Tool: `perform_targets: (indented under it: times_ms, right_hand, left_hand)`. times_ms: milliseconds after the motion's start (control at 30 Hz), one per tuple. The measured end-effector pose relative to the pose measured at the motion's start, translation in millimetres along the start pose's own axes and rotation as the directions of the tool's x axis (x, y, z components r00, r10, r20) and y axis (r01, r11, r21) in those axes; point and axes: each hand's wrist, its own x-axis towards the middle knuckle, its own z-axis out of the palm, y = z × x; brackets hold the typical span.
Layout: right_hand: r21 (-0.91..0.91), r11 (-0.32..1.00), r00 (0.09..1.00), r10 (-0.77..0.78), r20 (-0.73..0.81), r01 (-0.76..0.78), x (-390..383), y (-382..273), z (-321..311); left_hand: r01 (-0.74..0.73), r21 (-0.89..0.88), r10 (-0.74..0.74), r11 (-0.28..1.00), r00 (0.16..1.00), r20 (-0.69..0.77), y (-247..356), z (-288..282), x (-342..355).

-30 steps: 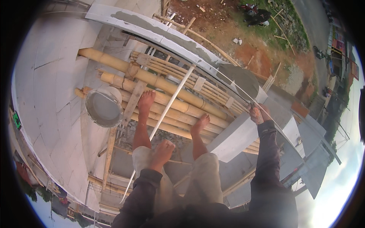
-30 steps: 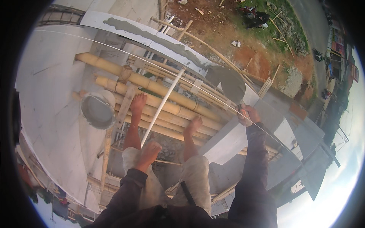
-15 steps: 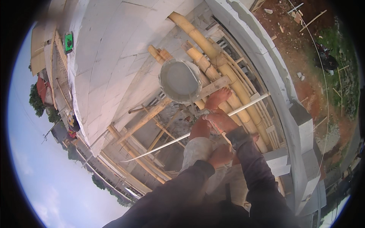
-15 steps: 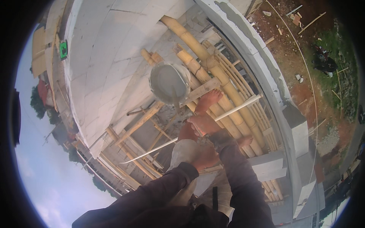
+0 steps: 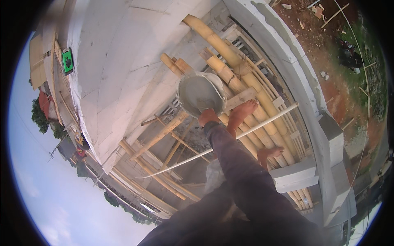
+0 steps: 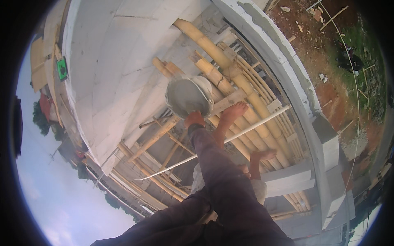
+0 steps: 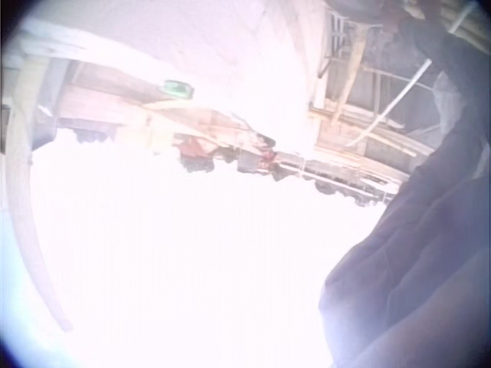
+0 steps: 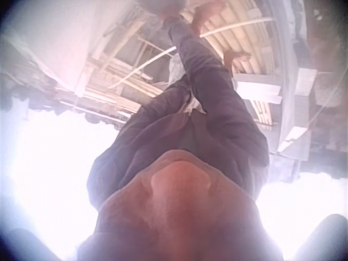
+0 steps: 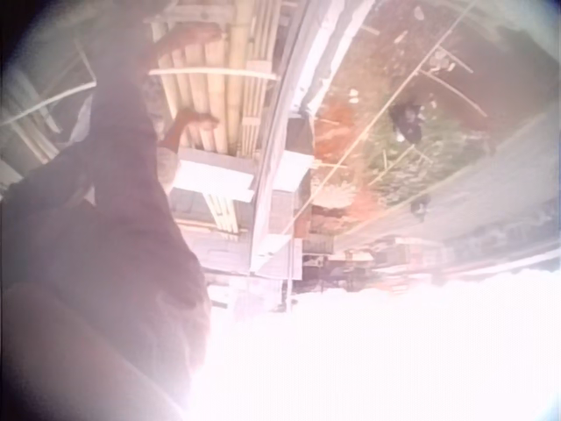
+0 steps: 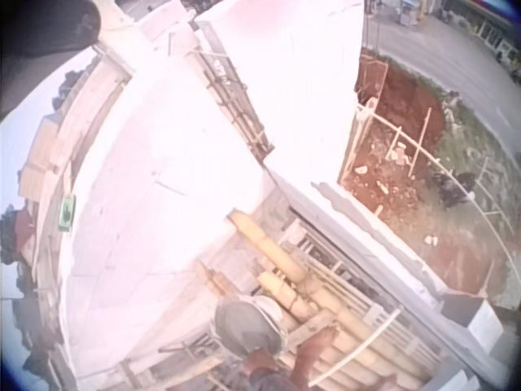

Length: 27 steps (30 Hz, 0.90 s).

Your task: The person applies mortar to a wall using a trowel, then places white rectangular tiles onto the mortar. The person repeatedly scoops mortar, spreads it, positions tiles, and taps them into place with the trowel handle.

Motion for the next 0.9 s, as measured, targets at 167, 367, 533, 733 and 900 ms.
perform_targets:
  times_ms: [167, 367, 533, 733, 900]
  right_hand:
    - [0.424, 0.905, 0.983, -0.049, 0.175, -0.030, 2, 12, 14]
    - [0.872, 0.137, 0.880, 0.011, 0.474, -0.471, -40, 70, 6]
    - [0.807, 0.311, 0.844, -0.026, 0.535, -0.502, -24, 106, 16]
    - [0.423, 0.903, 0.934, -0.083, 0.348, -0.077, 9, 122, 31]
    - [0.040, 0.929, 0.896, -0.343, -0.281, 0.368, -3, 150, 20]
  left_hand:
    - [0.044, 0.065, -0.047, 0.997, 0.998, 0.038, 8, -5, 0]
    - [0.080, 0.097, -0.085, 0.992, 0.995, 0.050, 11, -7, -2]
    - [0.081, 0.133, -0.090, 0.988, 0.994, 0.057, 12, -6, -5]
    - [0.083, 0.217, -0.099, 0.973, 0.993, 0.065, 9, -3, -9]
    - [0.014, 0.317, -0.039, 0.948, 0.997, 0.072, 4, 6, -13]
